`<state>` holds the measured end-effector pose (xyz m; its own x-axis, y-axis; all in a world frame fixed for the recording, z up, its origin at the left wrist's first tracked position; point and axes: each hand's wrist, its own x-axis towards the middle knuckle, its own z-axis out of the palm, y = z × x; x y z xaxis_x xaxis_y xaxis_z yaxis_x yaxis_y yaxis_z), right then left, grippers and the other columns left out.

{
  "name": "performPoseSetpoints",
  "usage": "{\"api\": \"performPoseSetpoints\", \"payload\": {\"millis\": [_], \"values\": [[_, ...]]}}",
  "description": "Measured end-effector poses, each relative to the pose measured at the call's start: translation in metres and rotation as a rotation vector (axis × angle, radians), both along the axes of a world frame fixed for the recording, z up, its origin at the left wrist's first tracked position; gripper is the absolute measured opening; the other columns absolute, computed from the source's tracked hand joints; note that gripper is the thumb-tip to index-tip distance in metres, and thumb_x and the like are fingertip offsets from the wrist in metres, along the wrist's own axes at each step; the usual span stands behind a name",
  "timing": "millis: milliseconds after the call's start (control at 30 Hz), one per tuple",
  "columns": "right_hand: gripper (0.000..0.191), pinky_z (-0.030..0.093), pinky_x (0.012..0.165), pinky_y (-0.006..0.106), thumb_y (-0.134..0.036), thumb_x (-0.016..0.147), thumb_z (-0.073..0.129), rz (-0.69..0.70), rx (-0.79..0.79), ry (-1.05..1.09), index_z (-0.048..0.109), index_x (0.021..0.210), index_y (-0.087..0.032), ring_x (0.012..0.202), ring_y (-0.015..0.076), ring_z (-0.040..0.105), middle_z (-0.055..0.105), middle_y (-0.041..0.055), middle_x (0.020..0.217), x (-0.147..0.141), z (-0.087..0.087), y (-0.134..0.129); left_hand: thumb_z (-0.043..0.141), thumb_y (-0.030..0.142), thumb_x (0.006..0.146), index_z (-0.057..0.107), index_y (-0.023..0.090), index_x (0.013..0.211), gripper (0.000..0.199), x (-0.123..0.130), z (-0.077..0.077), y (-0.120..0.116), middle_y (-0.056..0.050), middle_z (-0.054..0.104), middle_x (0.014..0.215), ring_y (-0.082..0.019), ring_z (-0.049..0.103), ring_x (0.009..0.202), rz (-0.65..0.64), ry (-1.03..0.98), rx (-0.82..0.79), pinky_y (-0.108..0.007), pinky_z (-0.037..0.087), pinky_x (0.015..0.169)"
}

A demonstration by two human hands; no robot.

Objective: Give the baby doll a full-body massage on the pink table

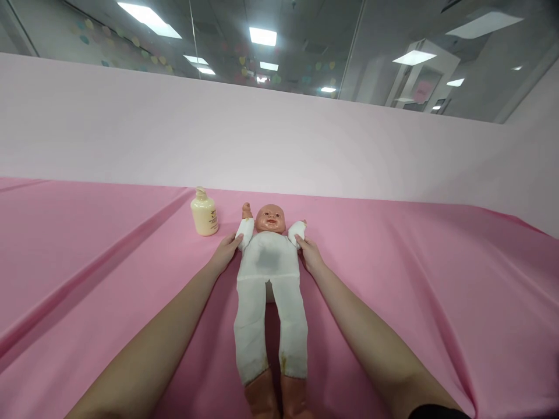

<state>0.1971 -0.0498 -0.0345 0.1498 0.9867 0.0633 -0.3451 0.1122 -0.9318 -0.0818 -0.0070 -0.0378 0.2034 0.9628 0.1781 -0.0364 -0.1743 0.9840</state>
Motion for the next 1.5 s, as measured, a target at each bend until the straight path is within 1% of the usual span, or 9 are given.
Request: {"api": "performPoseSetpoints", "payload": {"millis": [233,433,533,700,900,1100,1233,1400,1500], "values": [[0.037,0.052,0.077,0.036,-0.044,0.073,0.077,-0.014,0.006,-0.020,0.068,0.096,-0.016,0.085,0.0248,0.065,0.070,0.0070,0.093,0.000,0.000,-0.002,0.060,0.057,0.079,0.064,0.014,0.110,0.053,0.000,0.001,-0.001,-0.010,0.068,0.106,-0.027,0.060,0.097,-0.014,-0.028,-0.013,-0.037,0.045,0.084],[0.038,0.050,0.086,0.037,-0.034,0.069,0.079,0.065,0.080,0.061,0.069,0.102,-0.019,0.095,0.0248,0.064,0.070,0.0059,0.101,0.002,-0.002,0.001,0.068,0.035,0.074,0.062,0.016,0.117,0.047,-0.001,0.011,-0.009,-0.010,0.066,0.114,-0.029,0.059,0.104,-0.130,-0.142,-0.031,-0.039,0.045,0.088],[0.034,0.050,0.088,0.037,-0.026,0.064,0.079,0.077,0.092,0.080,0.070,0.095,-0.018,0.095,0.0256,0.064,0.070,0.0055,0.099,0.002,0.002,0.001,0.065,0.021,0.066,0.067,0.016,0.106,0.040,-0.002,0.010,-0.008,-0.008,0.068,0.106,-0.028,0.061,0.098,-0.154,-0.161,-0.068,-0.038,0.046,0.084],[0.023,0.053,0.081,0.037,-0.028,0.064,0.075,0.106,-0.014,0.011,0.070,0.084,-0.018,0.087,0.0250,0.065,0.070,0.0046,0.092,0.001,0.005,-0.003,0.056,0.010,0.052,0.071,0.016,0.082,0.034,-0.003,0.004,-0.003,-0.007,0.064,0.116,-0.028,0.058,0.105,-0.158,-0.204,-0.093,-0.037,0.048,0.083],[0.027,0.052,0.079,0.036,-0.028,0.065,0.071,0.117,0.036,0.004,0.071,0.089,-0.018,0.084,0.0239,0.065,0.071,0.0040,0.089,0.002,0.003,-0.004,0.059,0.013,0.057,0.070,0.015,0.095,0.040,-0.002,0.007,-0.006,-0.008,0.069,0.100,-0.024,0.061,0.088,-0.179,-0.175,-0.111,-0.032,0.047,0.071],[0.032,0.049,0.077,0.028,-0.029,0.068,0.069,0.077,0.134,0.023,0.071,0.099,-0.018,0.091,0.0211,0.063,0.070,0.0040,0.098,0.000,0.003,0.002,0.063,0.026,0.069,0.070,0.014,0.093,0.028,0.001,0.011,-0.008,-0.007,0.069,0.090,-0.021,0.060,0.081,-0.150,-0.168,-0.071,-0.031,0.044,0.073],[0.028,0.049,0.072,0.028,-0.030,0.068,0.069,0.025,0.121,0.049,0.070,0.093,-0.017,0.083,0.0207,0.063,0.070,0.0037,0.091,-0.001,0.000,0.004,0.062,0.030,0.072,0.068,0.013,0.098,0.032,0.002,0.010,-0.007,-0.009,0.069,0.097,-0.024,0.060,0.089,-0.129,-0.163,-0.050,-0.033,0.044,0.078],[0.020,0.049,0.071,0.028,-0.031,0.076,0.063,-0.002,0.112,-0.036,0.069,0.088,-0.017,0.076,0.0189,0.062,0.068,0.0015,0.081,-0.001,0.001,-0.001,0.064,0.036,0.075,0.066,0.016,0.111,0.041,0.002,0.009,-0.007,-0.008,0.067,0.110,-0.026,0.059,0.101,-0.043,-0.113,0.008,-0.034,0.043,0.085],[0.029,0.049,0.082,0.033,-0.034,0.080,0.060,0.030,0.142,-0.122,0.067,0.104,-0.018,0.089,0.0216,0.062,0.069,0.0026,0.097,-0.003,0.005,-0.005,0.064,0.043,0.077,0.065,0.015,0.113,0.045,0.003,0.009,-0.008,-0.008,0.067,0.108,-0.025,0.059,0.097,-0.003,-0.056,0.021,-0.033,0.044,0.081]]}}
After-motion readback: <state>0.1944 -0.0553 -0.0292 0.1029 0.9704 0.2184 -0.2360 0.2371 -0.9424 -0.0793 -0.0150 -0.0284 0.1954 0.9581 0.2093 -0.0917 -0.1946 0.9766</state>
